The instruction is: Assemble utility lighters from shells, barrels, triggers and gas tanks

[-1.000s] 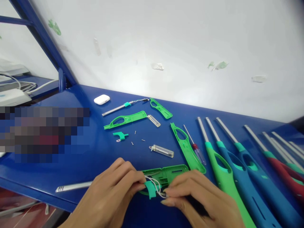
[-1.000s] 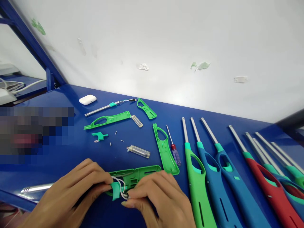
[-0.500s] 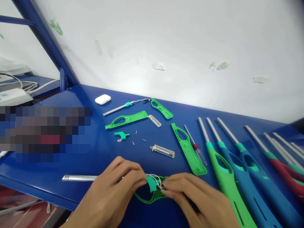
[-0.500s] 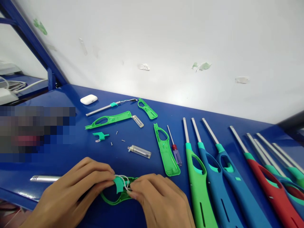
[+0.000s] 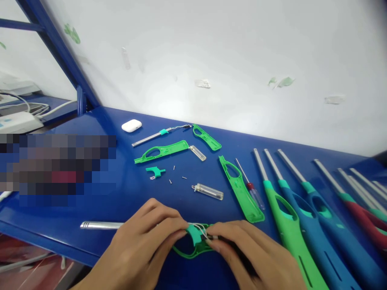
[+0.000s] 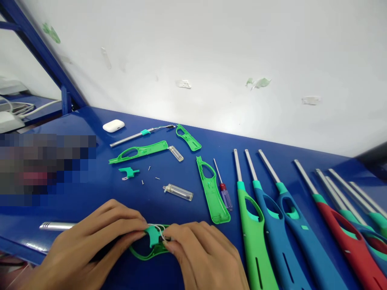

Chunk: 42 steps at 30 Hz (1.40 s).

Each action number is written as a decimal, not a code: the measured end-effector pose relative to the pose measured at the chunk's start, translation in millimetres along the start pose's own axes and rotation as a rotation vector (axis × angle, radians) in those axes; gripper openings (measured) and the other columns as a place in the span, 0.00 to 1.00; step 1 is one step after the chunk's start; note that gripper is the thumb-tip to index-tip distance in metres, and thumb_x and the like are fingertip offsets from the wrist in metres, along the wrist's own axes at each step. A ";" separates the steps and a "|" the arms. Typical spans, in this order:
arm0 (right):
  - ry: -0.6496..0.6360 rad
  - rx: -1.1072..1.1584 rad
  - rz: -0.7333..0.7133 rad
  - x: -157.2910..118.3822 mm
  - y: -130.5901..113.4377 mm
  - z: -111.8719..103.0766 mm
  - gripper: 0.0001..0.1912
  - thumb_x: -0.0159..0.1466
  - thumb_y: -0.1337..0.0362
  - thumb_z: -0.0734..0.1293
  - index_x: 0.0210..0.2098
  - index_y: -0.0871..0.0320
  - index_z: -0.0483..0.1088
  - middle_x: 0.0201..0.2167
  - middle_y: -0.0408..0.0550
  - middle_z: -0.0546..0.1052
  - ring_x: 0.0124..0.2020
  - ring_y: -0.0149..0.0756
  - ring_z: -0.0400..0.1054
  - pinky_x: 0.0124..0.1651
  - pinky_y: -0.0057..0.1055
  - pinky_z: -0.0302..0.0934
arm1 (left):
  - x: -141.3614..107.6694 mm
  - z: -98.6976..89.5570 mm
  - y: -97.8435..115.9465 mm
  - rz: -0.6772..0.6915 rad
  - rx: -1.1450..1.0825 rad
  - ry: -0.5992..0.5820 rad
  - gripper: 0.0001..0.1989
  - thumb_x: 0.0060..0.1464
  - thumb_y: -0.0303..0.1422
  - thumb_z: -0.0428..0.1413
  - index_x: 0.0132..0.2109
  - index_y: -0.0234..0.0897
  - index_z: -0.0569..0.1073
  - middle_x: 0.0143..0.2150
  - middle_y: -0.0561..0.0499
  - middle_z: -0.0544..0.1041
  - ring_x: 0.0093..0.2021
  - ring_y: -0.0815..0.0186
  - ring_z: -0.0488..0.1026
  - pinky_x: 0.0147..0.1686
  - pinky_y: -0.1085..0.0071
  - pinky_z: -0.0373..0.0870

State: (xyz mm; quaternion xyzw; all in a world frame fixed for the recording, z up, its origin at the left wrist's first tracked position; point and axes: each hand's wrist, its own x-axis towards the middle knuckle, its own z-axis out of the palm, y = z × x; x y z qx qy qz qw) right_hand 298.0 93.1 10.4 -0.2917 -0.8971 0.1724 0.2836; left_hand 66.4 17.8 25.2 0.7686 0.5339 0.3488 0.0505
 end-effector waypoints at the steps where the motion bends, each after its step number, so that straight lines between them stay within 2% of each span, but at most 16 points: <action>1: 0.006 -0.022 -0.009 0.2 -0.1 0.6 0.10 0.78 0.64 0.61 0.51 0.45 0.73 0.41 0.33 0.82 0.37 0.27 0.79 0.44 0.21 0.73 | -1.0 0.2 -1.2 0.021 0.006 -0.007 0.13 0.70 0.19 0.50 0.52 0.40 0.74 0.45 0.55 0.79 0.43 0.70 0.73 0.45 0.75 0.71; 5: -0.015 -0.114 -0.063 1.8 -1.5 4.1 0.13 0.78 0.56 0.62 0.59 0.42 0.71 0.43 0.36 0.82 0.39 0.30 0.80 0.46 0.25 0.75 | -5.2 1.5 -4.4 0.053 0.023 -0.017 0.13 0.71 0.19 0.49 0.51 0.38 0.74 0.45 0.52 0.79 0.43 0.68 0.72 0.45 0.71 0.70; 9: 0.005 -0.148 -0.086 7.2 -5.8 7.3 0.13 0.78 0.50 0.60 0.54 0.42 0.74 0.38 0.37 0.80 0.32 0.30 0.78 0.37 0.28 0.74 | -8.3 2.2 -6.7 0.058 0.033 -0.026 0.13 0.71 0.19 0.49 0.52 0.38 0.74 0.46 0.52 0.78 0.44 0.67 0.72 0.45 0.71 0.69; 15: -0.024 -0.099 -0.043 11.0 -11.0 8.2 0.14 0.78 0.51 0.58 0.51 0.42 0.75 0.37 0.38 0.78 0.29 0.30 0.75 0.32 0.27 0.72 | -2.7 -0.5 -5.4 0.063 0.032 -0.009 0.12 0.72 0.21 0.49 0.49 0.39 0.73 0.44 0.55 0.80 0.43 0.69 0.72 0.46 0.74 0.69; 19: 0.000 -0.017 -0.007 7.7 -8.4 10.4 0.10 0.77 0.53 0.62 0.51 0.42 0.75 0.39 0.39 0.79 0.32 0.31 0.76 0.36 0.26 0.74 | -0.9 -4.7 -2.3 -0.003 0.039 -0.029 0.12 0.72 0.23 0.49 0.51 0.43 0.74 0.46 0.57 0.80 0.44 0.71 0.74 0.47 0.77 0.72; 24: -0.029 0.075 0.051 7.9 -6.5 11.5 0.09 0.76 0.55 0.65 0.52 0.43 0.74 0.41 0.38 0.79 0.35 0.29 0.78 0.40 0.22 0.74 | -1.5 -9.6 -0.5 -0.065 0.070 -0.033 0.12 0.70 0.25 0.51 0.52 0.46 0.75 0.46 0.57 0.79 0.44 0.71 0.75 0.44 0.80 0.74; 28: -0.018 0.075 0.049 10.4 -8.6 9.5 0.09 0.76 0.53 0.64 0.51 0.43 0.75 0.39 0.38 0.78 0.32 0.27 0.77 0.38 0.20 0.73 | 1.5 -10.9 -1.1 -0.004 0.109 -0.014 0.16 0.68 0.21 0.48 0.48 0.43 0.76 0.42 0.57 0.80 0.40 0.71 0.75 0.41 0.79 0.75; 31: -0.017 0.054 0.040 11.1 -10.3 7.8 0.10 0.76 0.53 0.64 0.50 0.43 0.75 0.35 0.39 0.76 0.29 0.27 0.75 0.33 0.20 0.72 | 1.8 -10.7 -2.4 0.039 0.168 -0.003 0.20 0.65 0.17 0.45 0.48 0.42 0.77 0.41 0.56 0.82 0.39 0.69 0.76 0.38 0.77 0.76; 34: -0.025 0.046 0.022 10.6 -10.0 6.8 0.10 0.76 0.53 0.64 0.51 0.44 0.76 0.34 0.39 0.75 0.28 0.27 0.75 0.32 0.19 0.71 | -0.1 -9.4 -3.3 0.065 0.194 0.009 0.21 0.63 0.16 0.45 0.49 0.40 0.77 0.41 0.53 0.82 0.39 0.67 0.76 0.37 0.75 0.75; 42: 0.012 0.005 0.028 6.1 -7.6 9.7 0.10 0.76 0.53 0.64 0.50 0.45 0.76 0.33 0.39 0.75 0.28 0.28 0.74 0.34 0.21 0.72 | -6.5 -4.5 -2.1 0.111 0.275 0.008 0.21 0.62 0.14 0.44 0.51 0.34 0.76 0.45 0.47 0.82 0.43 0.63 0.75 0.44 0.70 0.76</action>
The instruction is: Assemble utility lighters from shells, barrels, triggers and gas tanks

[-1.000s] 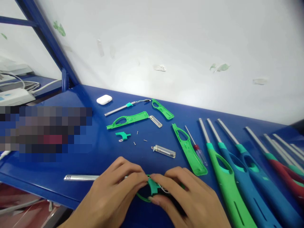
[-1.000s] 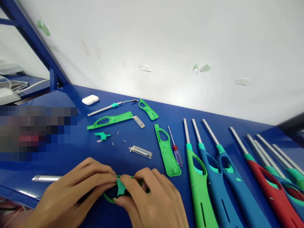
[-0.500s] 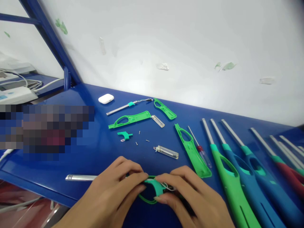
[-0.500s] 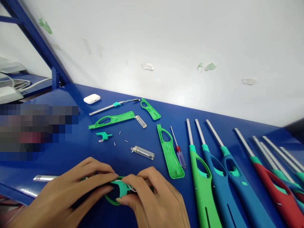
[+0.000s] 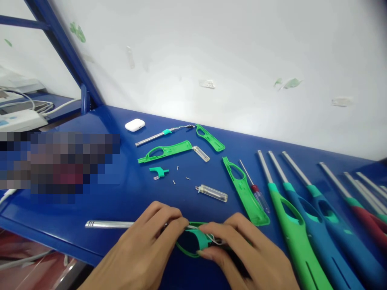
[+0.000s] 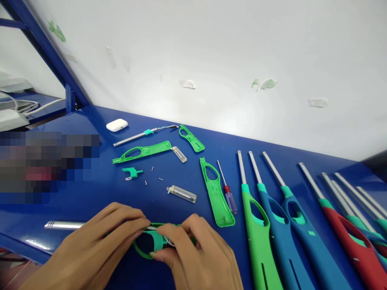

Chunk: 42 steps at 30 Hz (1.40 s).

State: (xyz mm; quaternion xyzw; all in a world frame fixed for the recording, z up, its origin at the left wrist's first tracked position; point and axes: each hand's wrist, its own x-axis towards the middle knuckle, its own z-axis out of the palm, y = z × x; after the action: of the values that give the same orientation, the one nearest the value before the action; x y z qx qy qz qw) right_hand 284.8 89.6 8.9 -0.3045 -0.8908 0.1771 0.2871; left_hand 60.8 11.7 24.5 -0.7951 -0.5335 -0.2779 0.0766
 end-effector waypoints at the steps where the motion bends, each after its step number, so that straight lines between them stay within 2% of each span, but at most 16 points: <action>1: -0.001 -0.009 0.000 -0.6 -0.1 0.4 0.10 0.76 0.54 0.64 0.50 0.45 0.76 0.33 0.40 0.75 0.28 0.28 0.74 0.34 0.21 0.72 | -0.2 -0.2 0.2 0.002 -0.003 -0.007 0.21 0.63 0.15 0.44 0.51 0.34 0.76 0.45 0.47 0.82 0.43 0.63 0.75 0.45 0.70 0.76; 7: -0.043 -0.038 -0.010 -3.1 1.0 1.6 0.09 0.75 0.57 0.66 0.53 0.44 0.76 0.35 0.40 0.77 0.31 0.31 0.75 0.35 0.24 0.73 | 0.7 -1.9 0.3 -0.020 -0.013 -0.059 0.20 0.67 0.18 0.43 0.56 0.35 0.74 0.47 0.48 0.82 0.45 0.62 0.76 0.44 0.69 0.77; 11: -0.027 -0.037 -0.032 -1.2 1.5 2.2 0.09 0.75 0.59 0.66 0.51 0.45 0.77 0.35 0.41 0.77 0.31 0.30 0.75 0.35 0.22 0.73 | 2.4 1.1 1.4 -0.018 -0.014 -0.063 0.23 0.67 0.17 0.42 0.59 0.35 0.74 0.46 0.50 0.83 0.41 0.65 0.78 0.40 0.72 0.79; 15: -0.055 -0.007 -0.013 0.3 2.7 2.0 0.09 0.76 0.61 0.64 0.49 0.47 0.78 0.35 0.42 0.78 0.30 0.29 0.75 0.36 0.20 0.74 | 2.5 2.9 0.3 -0.032 -0.062 -0.010 0.21 0.66 0.16 0.44 0.55 0.36 0.76 0.43 0.49 0.82 0.40 0.66 0.77 0.40 0.73 0.79; 18: -0.077 0.060 0.047 -1.6 5.8 0.8 0.11 0.77 0.58 0.63 0.47 0.48 0.78 0.37 0.43 0.79 0.31 0.28 0.77 0.38 0.19 0.75 | 1.9 2.6 -1.2 -0.061 -0.115 0.003 0.21 0.64 0.15 0.46 0.53 0.38 0.77 0.42 0.49 0.80 0.39 0.68 0.77 0.38 0.75 0.78; 20: -0.071 0.071 0.029 -4.0 7.8 -0.4 0.12 0.77 0.56 0.62 0.48 0.47 0.79 0.39 0.44 0.80 0.33 0.29 0.78 0.39 0.20 0.76 | 1.5 2.6 -1.2 -0.068 -0.133 -0.004 0.22 0.63 0.14 0.46 0.52 0.39 0.77 0.42 0.49 0.79 0.38 0.68 0.76 0.37 0.76 0.77; 24: -0.027 0.043 0.018 -6.7 7.1 -1.9 0.13 0.76 0.58 0.63 0.48 0.42 0.81 0.36 0.43 0.80 0.31 0.31 0.77 0.31 0.20 0.75 | 0.5 3.6 2.3 -0.073 -0.173 0.006 0.19 0.66 0.17 0.47 0.53 0.39 0.76 0.43 0.48 0.79 0.39 0.67 0.75 0.38 0.75 0.77; 27: -0.034 0.049 0.056 -4.4 3.4 -3.1 0.14 0.76 0.60 0.63 0.49 0.41 0.81 0.34 0.42 0.80 0.30 0.31 0.77 0.28 0.19 0.73 | 1.6 4.5 5.6 -0.089 -0.201 0.041 0.10 0.70 0.23 0.51 0.52 0.37 0.74 0.45 0.46 0.78 0.41 0.64 0.74 0.41 0.71 0.77; 29: -0.065 0.054 0.018 -1.2 1.5 -5.2 0.15 0.76 0.63 0.63 0.53 0.42 0.80 0.35 0.42 0.80 0.32 0.30 0.78 0.32 0.19 0.75 | 4.1 4.4 6.8 -0.101 -0.189 0.039 0.05 0.71 0.29 0.54 0.49 0.36 0.75 0.43 0.47 0.77 0.41 0.64 0.74 0.41 0.69 0.77; 33: -0.064 0.085 -0.054 4.6 2.6 -13.7 0.16 0.76 0.67 0.63 0.57 0.47 0.78 0.40 0.42 0.83 0.38 0.29 0.80 0.44 0.18 0.75 | 9.0 5.0 6.8 -0.037 -0.152 0.022 0.07 0.73 0.29 0.52 0.48 0.37 0.75 0.41 0.49 0.77 0.40 0.65 0.74 0.38 0.71 0.76; 37: -0.057 0.017 -0.047 4.3 10.3 -25.0 0.13 0.75 0.63 0.65 0.54 0.47 0.80 0.45 0.41 0.84 0.41 0.30 0.82 0.45 0.17 0.76 | 7.2 8.6 6.3 -0.111 -0.191 0.019 0.06 0.73 0.31 0.54 0.47 0.37 0.75 0.41 0.49 0.75 0.36 0.68 0.72 0.35 0.73 0.76; 42: -0.125 0.021 -0.044 0.7 16.1 -29.2 0.17 0.77 0.65 0.61 0.46 0.46 0.82 0.43 0.39 0.84 0.39 0.27 0.82 0.46 0.15 0.75 | 4.9 10.0 5.6 -0.098 -0.178 0.031 0.08 0.73 0.31 0.52 0.46 0.37 0.76 0.39 0.49 0.75 0.34 0.68 0.71 0.34 0.72 0.76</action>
State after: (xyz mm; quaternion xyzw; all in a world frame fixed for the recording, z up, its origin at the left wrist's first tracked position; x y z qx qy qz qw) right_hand 309.5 106.3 23.9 -0.2701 -0.9115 0.1988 0.2379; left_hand 70.8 17.5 19.7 -0.7672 -0.5440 -0.3398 0.0002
